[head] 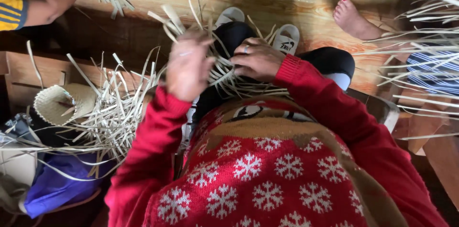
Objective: Weaving and braiding long strips of dried plant material to create a craft item.
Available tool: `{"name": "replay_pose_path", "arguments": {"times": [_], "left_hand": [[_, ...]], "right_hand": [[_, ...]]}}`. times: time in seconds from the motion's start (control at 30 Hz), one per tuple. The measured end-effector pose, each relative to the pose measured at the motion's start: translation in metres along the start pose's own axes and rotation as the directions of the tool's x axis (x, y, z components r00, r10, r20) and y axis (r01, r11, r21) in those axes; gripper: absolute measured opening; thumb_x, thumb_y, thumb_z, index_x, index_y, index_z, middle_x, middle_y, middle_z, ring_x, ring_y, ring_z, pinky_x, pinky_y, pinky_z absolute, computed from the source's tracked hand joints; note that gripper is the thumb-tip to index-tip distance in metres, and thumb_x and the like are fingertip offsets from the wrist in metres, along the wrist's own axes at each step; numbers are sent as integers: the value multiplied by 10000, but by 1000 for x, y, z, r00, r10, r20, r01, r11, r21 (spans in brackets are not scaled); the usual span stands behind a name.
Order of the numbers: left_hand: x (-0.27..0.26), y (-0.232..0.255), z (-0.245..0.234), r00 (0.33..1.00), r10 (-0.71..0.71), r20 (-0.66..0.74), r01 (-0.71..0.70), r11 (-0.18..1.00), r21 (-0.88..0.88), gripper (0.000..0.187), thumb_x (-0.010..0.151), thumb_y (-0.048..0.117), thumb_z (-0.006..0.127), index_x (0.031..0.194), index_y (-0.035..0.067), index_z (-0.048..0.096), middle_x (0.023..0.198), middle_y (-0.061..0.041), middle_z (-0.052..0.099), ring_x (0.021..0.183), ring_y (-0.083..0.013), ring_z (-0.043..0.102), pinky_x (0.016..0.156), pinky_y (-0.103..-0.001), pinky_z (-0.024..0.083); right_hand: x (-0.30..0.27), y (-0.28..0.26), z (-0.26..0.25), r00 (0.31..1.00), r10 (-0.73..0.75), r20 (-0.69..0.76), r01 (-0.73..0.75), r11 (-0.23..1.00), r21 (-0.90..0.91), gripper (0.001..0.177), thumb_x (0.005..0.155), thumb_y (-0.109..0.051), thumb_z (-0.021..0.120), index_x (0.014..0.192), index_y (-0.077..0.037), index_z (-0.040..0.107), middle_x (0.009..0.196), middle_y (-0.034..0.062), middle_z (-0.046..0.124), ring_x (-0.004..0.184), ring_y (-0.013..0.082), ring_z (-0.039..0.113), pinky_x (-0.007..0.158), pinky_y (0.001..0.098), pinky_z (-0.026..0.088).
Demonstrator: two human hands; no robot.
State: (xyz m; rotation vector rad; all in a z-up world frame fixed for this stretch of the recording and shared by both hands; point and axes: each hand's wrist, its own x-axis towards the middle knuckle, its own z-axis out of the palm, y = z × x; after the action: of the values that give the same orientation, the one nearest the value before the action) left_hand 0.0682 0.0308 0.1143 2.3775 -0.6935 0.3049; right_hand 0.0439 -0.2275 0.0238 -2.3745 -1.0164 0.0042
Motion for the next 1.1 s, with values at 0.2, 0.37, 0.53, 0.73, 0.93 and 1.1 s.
{"name": "replay_pose_path", "arguments": {"times": [0.2, 0.37, 0.53, 0.73, 0.93, 1.1], "left_hand": [[28, 4, 17, 816, 210, 539, -252, 968, 4, 597, 833, 119, 725, 1396, 165, 529, 1157, -164, 723, 1092, -344, 696, 1205, -573, 191], [5, -15, 28, 789, 250, 562, -205, 968, -143, 391, 786, 87, 752, 1160, 191, 699, 1272, -91, 529, 1032, -398, 666, 936, -538, 541], [-5, -18, 25, 724, 174, 668, -211, 977, -26, 358, 838, 294, 737, 1180, 337, 642, 1308, -4, 464, 1130, -301, 591, 1012, -516, 407], [-18, -32, 40, 740, 265, 619, -318, 948, -26, 236, 847, 345, 755, 1053, 326, 642, 1250, 53, 542, 1161, -226, 556, 1057, -519, 311], [-45, -48, 67, 764, 348, 544, -428, 904, 22, 171, 854, 278, 698, 1007, 284, 621, 997, 50, 648, 862, -192, 689, 884, -394, 478], [-52, -52, 71, 745, 259, 615, -433, 889, 150, 180, 947, 238, 550, 1099, 327, 589, 943, 40, 664, 765, -198, 719, 723, -344, 562]], "right_hand": [[11, -36, -56, 999, 29, 21, -32, 989, 143, 301, 1021, -125, 447, 1293, -73, 566, 907, 220, 693, 981, 469, 670, 858, 558, 529], [-21, -37, 11, 799, 443, 407, -564, 787, 251, 959, 672, -821, 734, 1302, -141, 487, 1118, 150, 634, 1049, 387, 665, 901, 506, 541], [-34, -40, 22, 653, 409, 637, -532, 846, 2, 682, 792, -759, 634, 1115, -161, 568, 955, 153, 697, 975, 369, 698, 859, 485, 546], [-69, -14, 24, 615, 308, 726, -482, 875, 37, 311, 919, -412, 566, 1107, -182, 660, 990, 131, 752, 1007, 364, 709, 848, 505, 565], [-110, 0, 26, 590, 335, 734, -567, 820, 81, 420, 905, -247, 560, 1292, -84, 540, 1010, 323, 701, 988, 515, 677, 874, 596, 538], [-131, -28, -42, 334, 682, 650, -620, 679, -394, 532, 952, -296, 569, 1468, -291, 440, 1065, 104, 763, 1016, 334, 745, 854, 493, 609]]}}
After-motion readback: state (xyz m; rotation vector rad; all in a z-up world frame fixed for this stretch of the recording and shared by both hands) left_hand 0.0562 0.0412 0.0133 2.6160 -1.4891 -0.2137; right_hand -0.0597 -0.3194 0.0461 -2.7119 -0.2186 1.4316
